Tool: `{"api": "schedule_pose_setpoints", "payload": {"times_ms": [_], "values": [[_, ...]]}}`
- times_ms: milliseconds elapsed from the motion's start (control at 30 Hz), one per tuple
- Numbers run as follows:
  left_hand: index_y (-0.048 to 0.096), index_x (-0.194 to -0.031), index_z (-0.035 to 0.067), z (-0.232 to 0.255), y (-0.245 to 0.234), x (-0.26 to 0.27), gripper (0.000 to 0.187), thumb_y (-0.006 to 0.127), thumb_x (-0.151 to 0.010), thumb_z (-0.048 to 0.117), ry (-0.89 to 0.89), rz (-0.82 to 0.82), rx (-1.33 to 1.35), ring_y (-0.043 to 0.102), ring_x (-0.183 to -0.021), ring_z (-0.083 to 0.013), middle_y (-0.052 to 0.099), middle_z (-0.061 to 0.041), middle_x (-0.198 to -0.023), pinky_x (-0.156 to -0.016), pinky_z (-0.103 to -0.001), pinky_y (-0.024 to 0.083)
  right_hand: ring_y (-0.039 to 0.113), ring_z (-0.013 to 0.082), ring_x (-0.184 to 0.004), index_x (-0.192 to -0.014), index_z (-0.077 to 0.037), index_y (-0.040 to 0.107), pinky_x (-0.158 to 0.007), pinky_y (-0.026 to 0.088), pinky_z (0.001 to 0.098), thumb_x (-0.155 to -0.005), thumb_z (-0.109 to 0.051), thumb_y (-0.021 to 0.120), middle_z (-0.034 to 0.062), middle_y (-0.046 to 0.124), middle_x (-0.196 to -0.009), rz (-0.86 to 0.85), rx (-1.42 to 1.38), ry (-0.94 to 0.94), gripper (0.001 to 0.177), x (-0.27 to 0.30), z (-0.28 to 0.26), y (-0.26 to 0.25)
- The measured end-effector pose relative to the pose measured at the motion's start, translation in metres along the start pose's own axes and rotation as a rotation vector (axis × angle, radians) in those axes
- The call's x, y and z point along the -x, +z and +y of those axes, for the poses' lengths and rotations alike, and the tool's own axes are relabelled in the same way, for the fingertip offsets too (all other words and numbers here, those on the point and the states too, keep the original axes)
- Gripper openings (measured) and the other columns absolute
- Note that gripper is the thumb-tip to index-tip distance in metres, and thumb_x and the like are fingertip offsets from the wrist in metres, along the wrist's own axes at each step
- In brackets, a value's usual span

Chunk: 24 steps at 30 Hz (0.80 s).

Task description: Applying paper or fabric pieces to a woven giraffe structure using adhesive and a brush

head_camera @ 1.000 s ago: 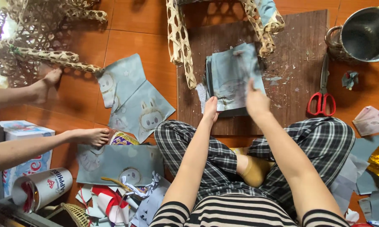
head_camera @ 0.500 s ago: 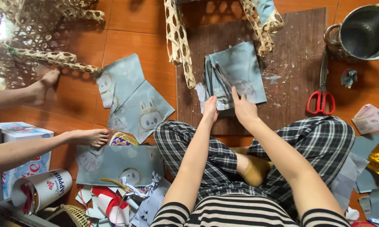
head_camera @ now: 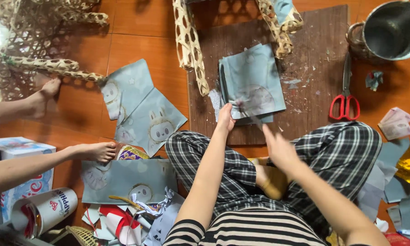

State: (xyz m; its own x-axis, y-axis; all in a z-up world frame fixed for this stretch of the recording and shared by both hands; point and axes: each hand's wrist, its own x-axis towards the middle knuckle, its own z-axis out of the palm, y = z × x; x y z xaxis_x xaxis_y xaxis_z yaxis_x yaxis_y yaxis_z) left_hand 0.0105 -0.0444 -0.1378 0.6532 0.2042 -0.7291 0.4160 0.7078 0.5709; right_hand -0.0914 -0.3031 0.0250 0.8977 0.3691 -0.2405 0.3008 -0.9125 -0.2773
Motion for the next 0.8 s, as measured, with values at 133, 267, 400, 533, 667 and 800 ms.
{"api": "schedule_pose_setpoints", "payload": {"times_ms": [133,267,400,533,667,800], "values": [[0.06,-0.15,0.01,0.003,0.004,0.014,0.041,0.065,-0.115,0.029,0.037,0.021,-0.044,0.073,-0.121,-0.0406,0.071,-0.023,-0.139,-0.092,-0.069,0.061,0.084,0.0334,-0.081,-0.172,-0.031,0.031,-0.07,0.07,0.0472,-0.104,-0.022,0.046,0.0098,0.073,-0.096,-0.185,0.098,0.066,0.07,0.058,0.016,0.007],[0.056,-0.155,0.009,0.007,0.007,0.025,0.049,0.066,-0.114,0.034,0.075,0.043,-0.111,0.069,-0.13,-0.036,0.066,-0.02,-0.149,-0.098,-0.065,0.059,0.084,0.0434,-0.092,-0.177,-0.023,0.026,-0.081,0.069,0.0567,-0.103,-0.022,0.044,0.0191,0.075,-0.103,-0.262,0.013,0.296,0.076,0.019,0.04,-0.03],[0.056,-0.155,0.008,0.006,0.004,0.017,0.047,0.064,-0.115,0.032,0.108,0.039,-0.124,0.07,-0.128,-0.0374,0.068,-0.021,-0.147,-0.099,-0.063,0.061,0.082,0.0456,-0.095,-0.177,-0.015,0.023,-0.083,0.067,0.0595,-0.103,-0.018,0.044,0.0218,0.071,-0.11,-0.135,0.006,0.278,0.077,-0.058,0.049,-0.015],[0.059,-0.152,0.006,0.002,0.003,0.016,0.042,0.064,-0.115,0.026,0.117,0.032,-0.097,0.074,-0.121,-0.0327,0.072,-0.021,-0.14,-0.097,-0.06,0.063,0.08,0.0506,-0.099,-0.174,-0.006,0.026,-0.085,0.064,0.0628,-0.105,-0.01,0.041,0.0254,0.071,-0.108,-0.047,-0.055,0.279,0.071,-0.129,0.03,-0.043],[0.056,-0.155,0.004,0.01,0.015,0.039,0.048,0.065,-0.115,0.028,0.146,0.038,-0.103,0.072,-0.125,-0.0369,0.07,-0.024,-0.143,-0.1,-0.062,0.061,0.08,0.0473,-0.097,-0.174,-0.008,0.024,-0.081,0.065,0.0607,-0.106,-0.014,0.044,0.0219,0.072,-0.107,-0.007,-0.031,0.298,0.072,-0.18,0.053,0.016],[0.051,-0.163,0.012,0.011,0.021,0.036,0.058,0.066,-0.114,0.04,0.111,0.085,-0.212,0.066,-0.128,-0.0314,0.06,-0.015,-0.154,-0.099,-0.061,0.059,0.08,0.0378,-0.085,-0.172,-0.017,0.038,-0.069,0.065,0.0553,-0.096,-0.016,0.062,0.0169,0.074,-0.097,0.157,0.197,0.116,0.08,-0.143,0.053,0.051]]}}
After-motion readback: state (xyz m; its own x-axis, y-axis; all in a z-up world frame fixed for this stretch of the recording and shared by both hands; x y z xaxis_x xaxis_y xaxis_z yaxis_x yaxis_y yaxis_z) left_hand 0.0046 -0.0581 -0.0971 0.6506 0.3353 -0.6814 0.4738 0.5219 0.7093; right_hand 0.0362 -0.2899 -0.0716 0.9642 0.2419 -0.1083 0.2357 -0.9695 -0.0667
